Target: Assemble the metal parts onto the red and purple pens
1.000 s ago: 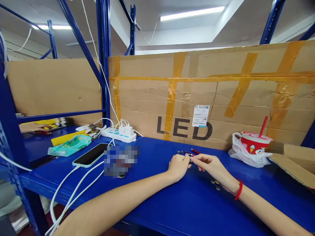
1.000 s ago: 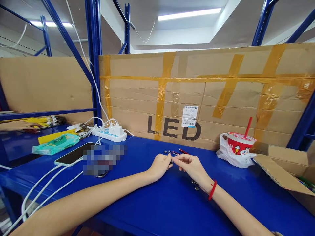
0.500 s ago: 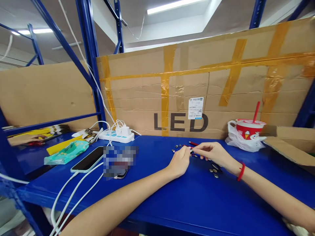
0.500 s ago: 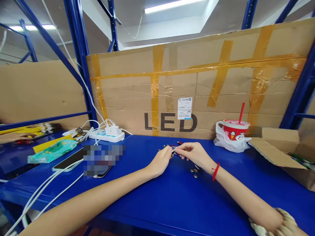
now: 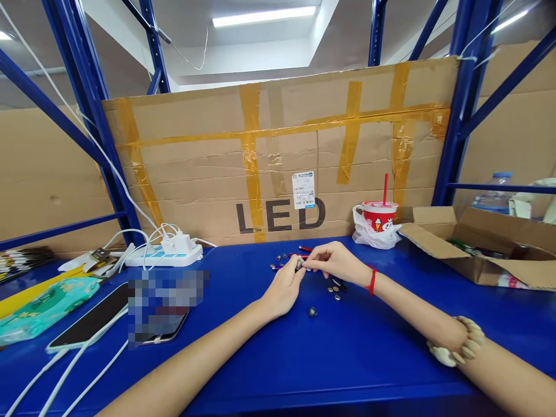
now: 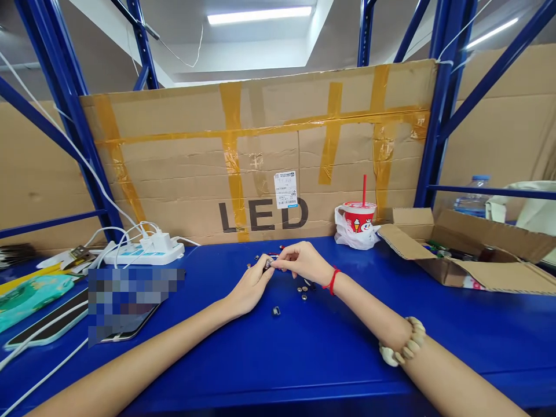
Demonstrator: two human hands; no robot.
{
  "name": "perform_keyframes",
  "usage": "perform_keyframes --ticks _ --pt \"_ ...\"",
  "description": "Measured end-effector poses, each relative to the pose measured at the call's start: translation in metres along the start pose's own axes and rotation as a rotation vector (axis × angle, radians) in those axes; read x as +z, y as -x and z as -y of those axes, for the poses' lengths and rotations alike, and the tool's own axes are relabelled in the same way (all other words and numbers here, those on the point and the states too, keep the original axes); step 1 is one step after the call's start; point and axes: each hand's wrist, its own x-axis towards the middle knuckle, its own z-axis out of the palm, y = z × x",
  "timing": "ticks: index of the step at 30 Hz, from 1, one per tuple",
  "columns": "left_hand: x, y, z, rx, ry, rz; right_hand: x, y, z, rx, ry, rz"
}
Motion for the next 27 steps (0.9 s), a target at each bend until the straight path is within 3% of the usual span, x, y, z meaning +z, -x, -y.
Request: perform_keyframes --ticks 10,12,16,20,23,27 --pt "0.004 -0.005 0.009 -0.209 -0.044 -0.112 -0.004 0.000 -0.005 -0.002 0.237 -0.128" --pt "0.004 -0.006 0.011 -0.238 -0.028 -0.155 -0.007 0.002 -0.001 0.022 0.174 0.001" --pt "0.002 -0.009 0.013 -0.269 0.041 -0.259 -0.006 0.008 0.014 0.105 0.047 0.416" --pt "0.000 -0.009 0.013 -0.294 0.097 -0.302 -0.001 0.018 0.030 0.170 0.008 0.667" --pt "0.000 -0.009 0.013 -0.299 0.113 -0.306 0.003 0.021 0.032 0.188 -0.010 0.747" --pt "0.002 -0.010 0.015 -0.293 0.121 -0.307 0.008 0.017 0.021 0.113 -0.013 0.670"
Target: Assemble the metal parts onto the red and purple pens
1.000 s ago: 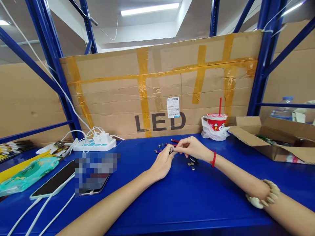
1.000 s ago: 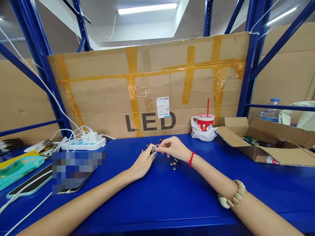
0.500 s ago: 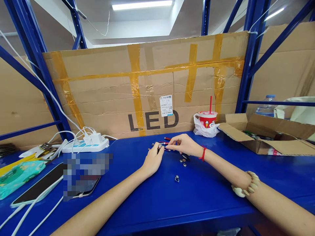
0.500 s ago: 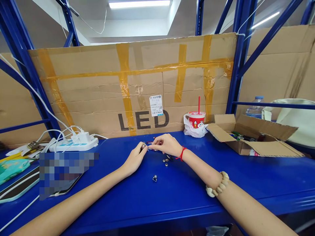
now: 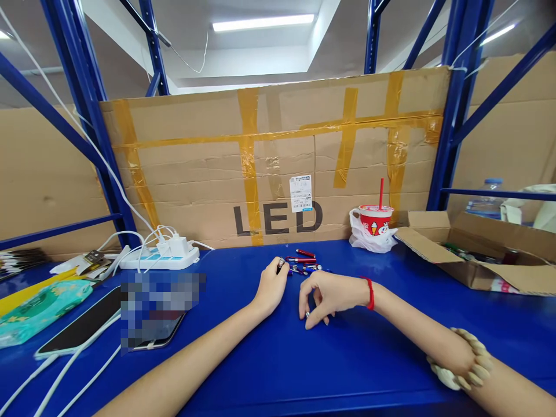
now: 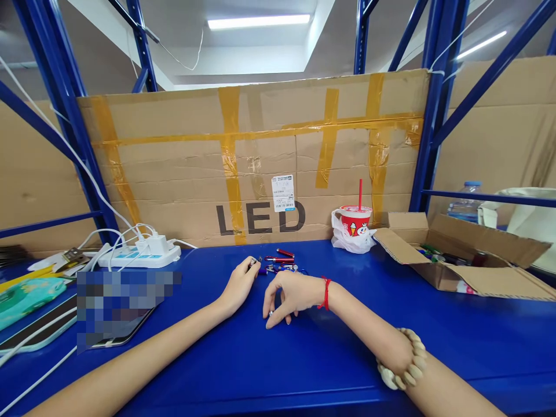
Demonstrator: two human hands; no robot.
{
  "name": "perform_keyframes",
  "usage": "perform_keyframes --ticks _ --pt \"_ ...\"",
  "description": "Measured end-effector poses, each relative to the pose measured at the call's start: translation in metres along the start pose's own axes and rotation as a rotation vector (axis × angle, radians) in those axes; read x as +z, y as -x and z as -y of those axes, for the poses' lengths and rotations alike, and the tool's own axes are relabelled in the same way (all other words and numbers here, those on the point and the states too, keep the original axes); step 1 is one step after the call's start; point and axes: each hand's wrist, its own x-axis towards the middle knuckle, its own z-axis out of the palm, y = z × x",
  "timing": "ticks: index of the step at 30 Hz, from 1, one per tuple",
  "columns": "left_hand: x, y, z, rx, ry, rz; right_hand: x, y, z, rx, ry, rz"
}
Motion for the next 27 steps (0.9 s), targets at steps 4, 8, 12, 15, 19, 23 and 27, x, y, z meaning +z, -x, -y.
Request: perform_keyframes --ticks 4,8,12,15,19,23,27 --pt "0.000 -0.001 0.001 0.017 -0.011 0.000 -0.003 -0.007 -0.009 -0.040 0.187 -0.234" --pt "-0.001 0.000 -0.001 0.005 -0.025 -0.008 -0.004 -0.008 -0.009 -0.046 0.433 -0.433" --pt "-0.002 0.002 -0.003 -0.003 -0.028 -0.002 0.000 -0.009 -0.006 0.002 0.493 -0.518" --pt "-0.001 0.001 -0.002 -0.015 -0.036 0.004 0.003 -0.010 -0.004 0.022 0.536 -0.555" --pt "0.001 0.000 0.003 -0.013 -0.061 -0.004 0.004 -0.010 -0.002 0.032 0.584 -0.588" --pt "0.001 0.001 0.004 0.005 -0.085 0.003 0.003 -0.011 -0.004 0.050 0.598 -0.578" --pt "0.002 0.003 0.003 0.022 -0.097 0.018 0.004 -0.013 -0.009 0.055 0.575 -0.541"
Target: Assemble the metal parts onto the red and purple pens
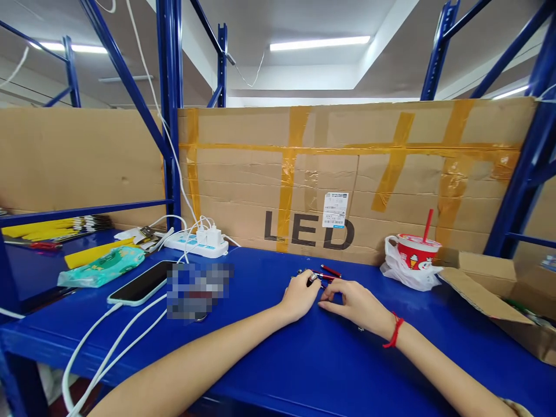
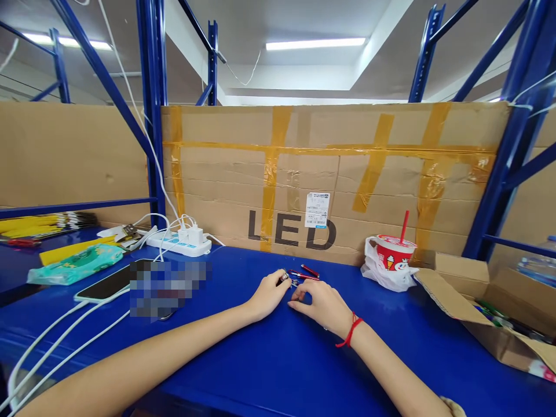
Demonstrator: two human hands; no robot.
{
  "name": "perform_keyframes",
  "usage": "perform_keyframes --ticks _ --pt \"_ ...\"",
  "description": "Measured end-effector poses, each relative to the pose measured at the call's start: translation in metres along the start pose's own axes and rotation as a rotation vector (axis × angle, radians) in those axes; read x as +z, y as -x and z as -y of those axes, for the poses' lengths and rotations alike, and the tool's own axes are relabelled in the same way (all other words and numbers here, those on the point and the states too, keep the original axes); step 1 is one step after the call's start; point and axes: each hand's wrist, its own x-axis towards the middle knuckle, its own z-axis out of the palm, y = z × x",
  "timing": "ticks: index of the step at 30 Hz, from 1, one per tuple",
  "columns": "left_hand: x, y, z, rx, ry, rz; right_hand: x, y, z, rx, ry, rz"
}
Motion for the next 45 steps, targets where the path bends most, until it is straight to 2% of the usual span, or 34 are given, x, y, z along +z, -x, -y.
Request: perform_keyframes --ticks 4,8,14,21,33,38,45 --pt "-0.0002 0.0004 -0.0004 0.005 -0.027 0.011 0.0047 -0.0002 0.0003 -0.018 -0.056 0.040" --pt "0.0006 0.0006 0.0013 0.020 -0.032 0.018 0.0076 -0.0004 -0.0005 0.041 -0.122 0.097" --pt "0.0005 0.0024 0.0016 0.035 -0.038 0.041 0.0075 -0.0017 -0.0025 0.016 -0.044 0.027" --pt "-0.0011 0.0042 -0.0010 0.022 -0.087 0.088 0.0041 0.0004 0.0042 0.030 -0.051 0.065" --pt "-0.0050 0.0062 -0.0067 0.056 -0.084 0.123 0.0051 -0.0015 -0.0023 0.023 -0.035 0.052" --pt "-0.0032 0.0047 -0.0048 0.061 -0.021 0.122 0.0001 0.0008 0.0049 0.034 -0.049 0.079" --pt "0.0001 0.0031 -0.0007 0.063 0.046 0.120 0.0052 -0.0009 -0.0004 0.037 -0.069 0.014"
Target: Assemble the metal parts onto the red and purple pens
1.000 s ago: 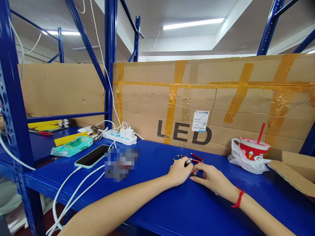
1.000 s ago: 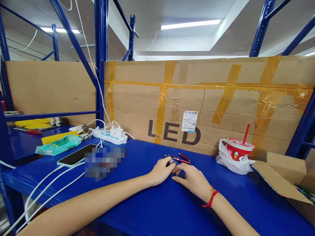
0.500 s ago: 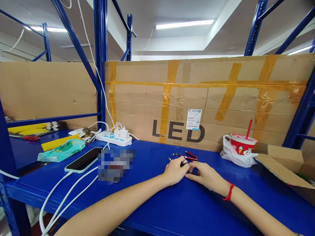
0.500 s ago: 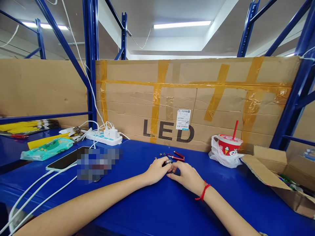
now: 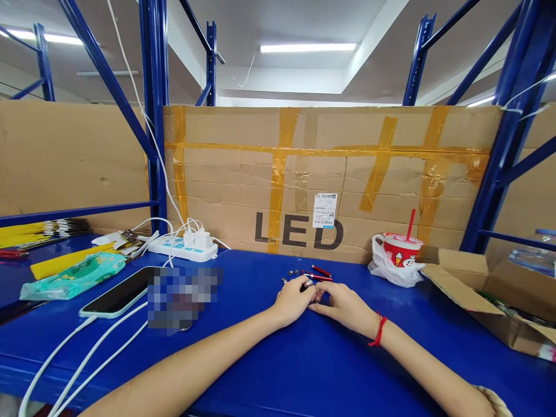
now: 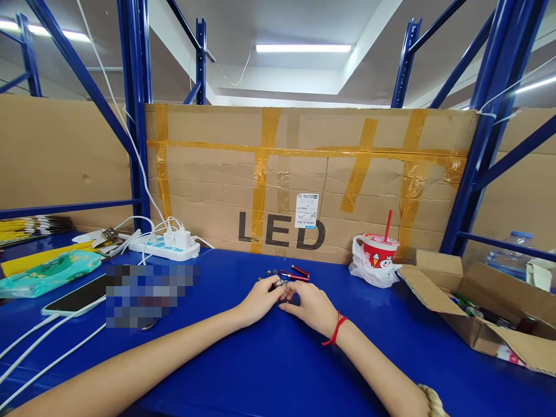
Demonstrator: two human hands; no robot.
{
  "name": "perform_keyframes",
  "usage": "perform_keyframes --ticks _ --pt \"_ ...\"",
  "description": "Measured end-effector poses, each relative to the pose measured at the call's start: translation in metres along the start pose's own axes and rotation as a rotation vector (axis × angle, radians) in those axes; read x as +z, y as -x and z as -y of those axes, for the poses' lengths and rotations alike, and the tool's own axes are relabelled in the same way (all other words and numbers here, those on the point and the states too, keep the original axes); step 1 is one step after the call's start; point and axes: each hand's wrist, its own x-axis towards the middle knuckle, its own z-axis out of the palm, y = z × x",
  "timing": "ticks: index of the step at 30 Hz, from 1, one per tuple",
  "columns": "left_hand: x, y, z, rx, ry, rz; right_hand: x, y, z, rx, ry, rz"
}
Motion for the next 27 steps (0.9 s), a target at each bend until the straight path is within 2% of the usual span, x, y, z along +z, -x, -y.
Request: perform_keyframes --ticks 9,27 --pt "0.0020 -0.0019 0.0037 0.014 -0.027 0.000 -0.0005 -0.0002 0.0000 0.032 0.073 -0.005" --pt "-0.0011 0.0016 -0.0016 0.030 -0.022 0.004 0.0034 -0.0020 -0.0068 0.088 0.099 -0.065"
